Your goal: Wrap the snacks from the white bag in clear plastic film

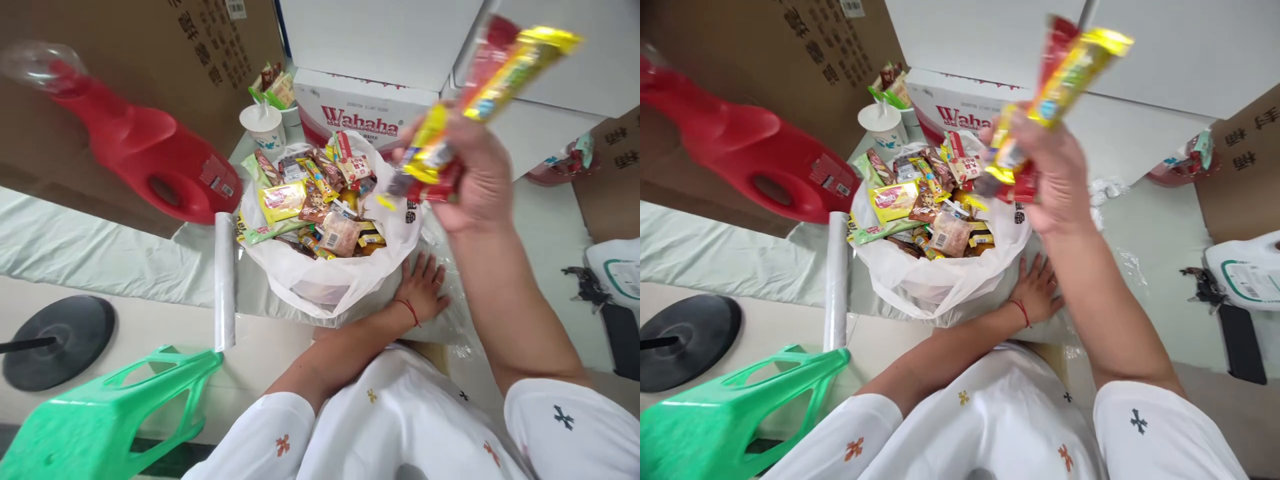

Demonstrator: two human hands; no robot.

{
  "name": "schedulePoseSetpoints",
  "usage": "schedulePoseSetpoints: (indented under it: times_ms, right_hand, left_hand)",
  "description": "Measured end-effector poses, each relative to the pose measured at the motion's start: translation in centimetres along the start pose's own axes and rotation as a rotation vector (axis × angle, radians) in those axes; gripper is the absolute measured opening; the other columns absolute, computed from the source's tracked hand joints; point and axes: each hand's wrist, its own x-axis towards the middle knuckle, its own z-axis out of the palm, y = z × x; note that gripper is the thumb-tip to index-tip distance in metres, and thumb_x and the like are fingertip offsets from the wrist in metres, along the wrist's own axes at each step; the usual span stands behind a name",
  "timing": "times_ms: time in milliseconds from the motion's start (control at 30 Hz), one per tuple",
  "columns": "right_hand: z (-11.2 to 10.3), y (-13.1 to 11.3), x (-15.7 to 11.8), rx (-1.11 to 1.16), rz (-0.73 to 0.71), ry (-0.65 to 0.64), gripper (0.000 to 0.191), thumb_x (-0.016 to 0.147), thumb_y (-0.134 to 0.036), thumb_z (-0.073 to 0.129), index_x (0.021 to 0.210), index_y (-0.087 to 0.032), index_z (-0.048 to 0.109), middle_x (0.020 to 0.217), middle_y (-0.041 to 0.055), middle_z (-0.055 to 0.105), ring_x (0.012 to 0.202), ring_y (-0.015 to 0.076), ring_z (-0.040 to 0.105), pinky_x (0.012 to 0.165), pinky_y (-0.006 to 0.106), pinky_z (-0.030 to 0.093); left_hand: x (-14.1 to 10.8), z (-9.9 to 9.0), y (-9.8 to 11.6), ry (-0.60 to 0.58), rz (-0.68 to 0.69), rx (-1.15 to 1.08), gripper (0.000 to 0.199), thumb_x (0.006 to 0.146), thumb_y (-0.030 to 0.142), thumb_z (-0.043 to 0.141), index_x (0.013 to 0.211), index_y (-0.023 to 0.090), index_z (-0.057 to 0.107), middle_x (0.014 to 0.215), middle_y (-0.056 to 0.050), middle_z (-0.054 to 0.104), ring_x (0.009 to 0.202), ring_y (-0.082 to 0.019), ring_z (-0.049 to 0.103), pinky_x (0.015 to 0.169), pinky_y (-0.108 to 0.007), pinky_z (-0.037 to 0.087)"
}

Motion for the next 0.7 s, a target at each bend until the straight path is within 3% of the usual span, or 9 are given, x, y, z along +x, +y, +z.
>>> schedulePoseSetpoints:
  times_ms: [100,200,267,367,500,600,700]
  right_hand:
    - [-8.3,-1.3,-5.1,-0.064,0.094,0.27,0.024,0.08,-0.036,0.077,0.098,-0.024,0.066,0.093,0.001,0.07,0.092,0.0209,0.071,0.085,0.04,0.062]
    - [-15.3,0.4,-11.6,-0.304,0.499,0.423,0.035,0.069,-0.037,0.085,0.092,-0.021,0.064,0.077,-0.0001,0.069,0.069,0.019,0.066,0.064,0.036,0.057]
    - [-18.2,2.4,-15.3,-0.531,0.738,0.472,0.037,0.065,-0.036,0.085,0.087,-0.021,0.06,0.072,-0.0018,0.066,0.065,0.0175,0.062,0.061,0.032,0.051]
    - [-19.6,5.2,-18.4,-0.943,0.872,0.488,0.037,0.066,-0.04,0.081,0.086,-0.021,0.057,0.075,-0.0009,0.065,0.069,0.0185,0.06,0.063,0.03,0.046]
    - [-19.1,6.7,-18.7,-1.259,0.829,0.395,0.044,0.073,-0.052,0.074,0.097,-0.02,0.057,0.09,0.0059,0.069,0.082,0.0234,0.064,0.071,0.033,0.046]
    - [-19.3,6.3,-18.4,-1.31,0.802,0.379,0.047,0.075,-0.053,0.072,0.104,-0.02,0.057,0.097,0.0087,0.071,0.086,0.0249,0.065,0.075,0.034,0.047]
    - [-20.1,5.0,-18.6,-1.169,0.795,0.442,0.045,0.075,-0.054,0.07,0.103,-0.021,0.058,0.095,0.0067,0.072,0.084,0.0236,0.066,0.073,0.033,0.049]
  left_hand:
    - [-0.2,0.1,-0.1,0.022,0.043,-0.012,0.077,0.099,0.063,0.037,0.16,0.015,0.038,0.171,-0.018,0.024,0.158,-0.042,0.013,0.124,-0.072,0.01]
    - [-0.1,0.2,-0.3,0.015,0.036,-0.02,0.079,0.098,0.063,0.039,0.16,0.015,0.037,0.171,-0.018,0.024,0.159,-0.042,0.011,0.124,-0.072,0.004]
    - [0.0,0.1,-0.3,0.005,0.031,-0.017,0.078,0.099,0.063,0.038,0.16,0.016,0.037,0.171,-0.018,0.023,0.159,-0.042,0.01,0.123,-0.072,0.001]
    - [0.0,0.0,-0.1,-0.006,0.029,-0.003,0.078,0.099,0.063,0.036,0.161,0.016,0.036,0.171,-0.017,0.022,0.159,-0.041,0.009,0.123,-0.072,0.001]
    - [0.0,-0.2,0.0,-0.011,0.023,0.009,0.079,0.099,0.064,0.035,0.161,0.017,0.035,0.172,-0.016,0.021,0.159,-0.04,0.007,0.123,-0.072,0.002]
    - [0.0,-0.2,0.0,-0.02,0.009,0.008,0.079,0.098,0.065,0.035,0.161,0.018,0.035,0.172,-0.015,0.02,0.16,-0.04,0.006,0.124,-0.071,0.001]
    - [0.0,-0.2,0.0,-0.022,0.011,0.009,0.078,0.098,0.065,0.035,0.161,0.019,0.035,0.172,-0.015,0.02,0.16,-0.04,0.007,0.123,-0.072,0.002]
